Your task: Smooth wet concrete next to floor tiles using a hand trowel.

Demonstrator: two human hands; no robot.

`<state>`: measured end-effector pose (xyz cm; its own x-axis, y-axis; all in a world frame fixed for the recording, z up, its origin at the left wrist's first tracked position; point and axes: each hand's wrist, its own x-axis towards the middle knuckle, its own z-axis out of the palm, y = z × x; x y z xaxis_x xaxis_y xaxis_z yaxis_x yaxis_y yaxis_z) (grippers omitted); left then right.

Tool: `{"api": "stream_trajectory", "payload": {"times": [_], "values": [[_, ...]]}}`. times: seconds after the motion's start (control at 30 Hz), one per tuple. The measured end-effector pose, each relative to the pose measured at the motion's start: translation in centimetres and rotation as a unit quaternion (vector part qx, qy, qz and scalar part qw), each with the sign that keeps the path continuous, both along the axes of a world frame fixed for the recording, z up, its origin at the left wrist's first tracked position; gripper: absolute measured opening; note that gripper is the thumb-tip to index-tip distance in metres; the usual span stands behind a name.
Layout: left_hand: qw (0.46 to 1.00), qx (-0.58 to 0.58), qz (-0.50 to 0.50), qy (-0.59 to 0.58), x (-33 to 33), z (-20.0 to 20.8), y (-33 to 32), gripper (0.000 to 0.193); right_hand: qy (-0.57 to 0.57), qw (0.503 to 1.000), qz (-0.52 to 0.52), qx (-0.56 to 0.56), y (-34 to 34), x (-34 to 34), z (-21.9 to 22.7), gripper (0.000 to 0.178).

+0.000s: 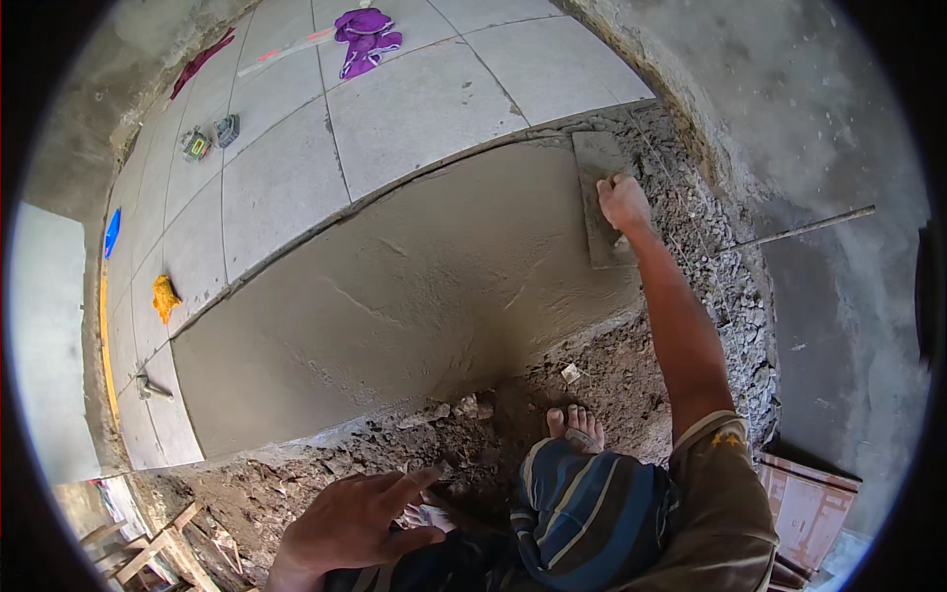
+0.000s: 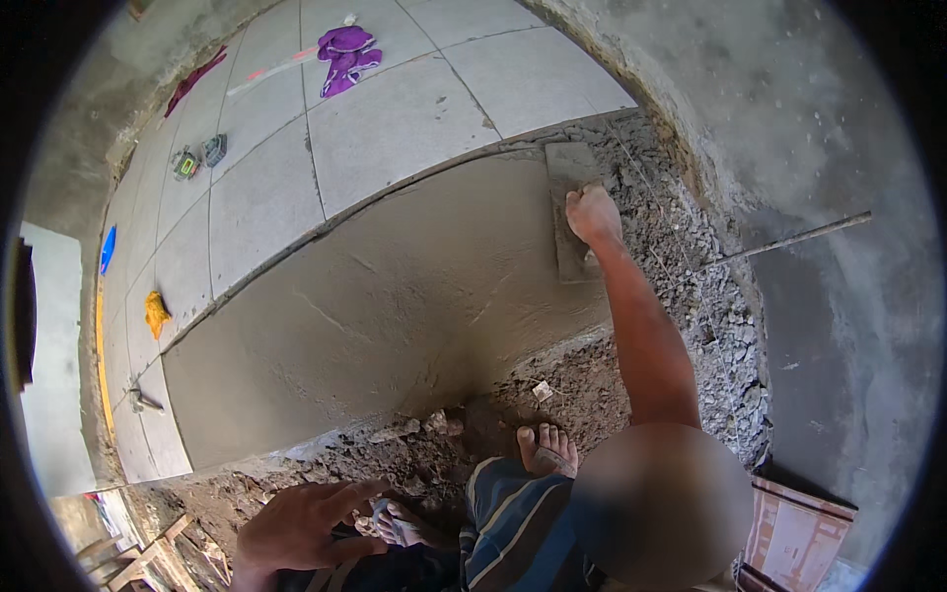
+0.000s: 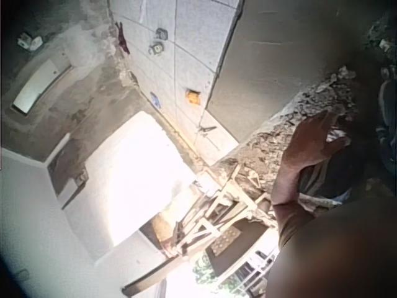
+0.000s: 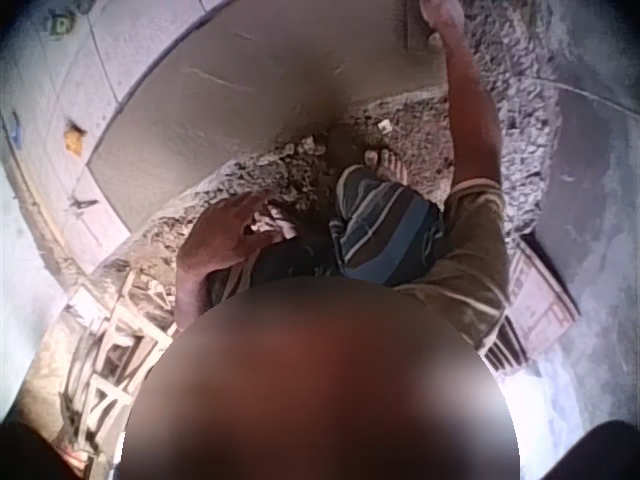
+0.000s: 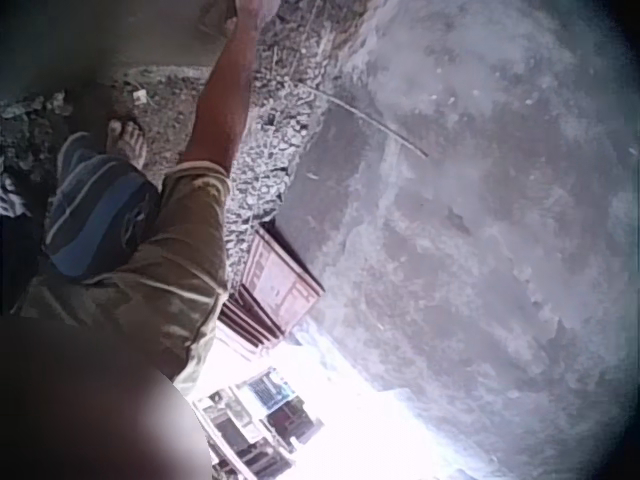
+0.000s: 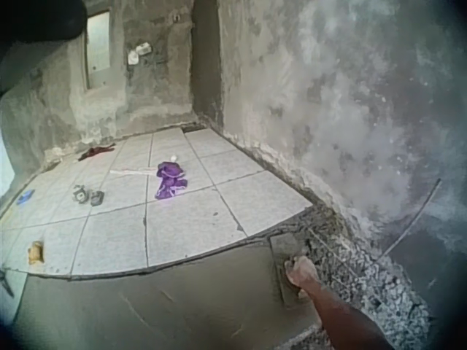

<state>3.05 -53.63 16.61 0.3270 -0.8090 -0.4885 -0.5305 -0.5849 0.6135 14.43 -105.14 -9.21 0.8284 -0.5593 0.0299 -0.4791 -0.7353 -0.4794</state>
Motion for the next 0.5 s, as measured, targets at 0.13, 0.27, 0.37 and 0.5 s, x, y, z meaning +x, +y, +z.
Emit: {"api": "stream_trajectory", "payload": {"times": [0.13,0.27,0.37,0.5], "values": [[0.999,0.008,-0.001,0.032,1.2,-1.3,-1.3,0.072,-0.055,0.995,0.081,0.035,5.3,-0.3,1.5,0.043],[0.982,0.157,-0.01,-0.103,0.7,-0.4,-5.5,0.074,-0.006,0.989,0.129,0.07,10.7,2.3,-0.4,0.041],[0.995,-0.054,-0.063,-0.049,-0.9,2.9,-7.4,0.07,0.042,0.988,0.108,0.106,13.6,3.8,0.1,0.038],[0.999,-0.014,-0.016,-0.039,-2.6,5.6,-6.8,0.077,0.079,0.986,0.138,0.04,10.9,3.5,1.7,0.035]]}}
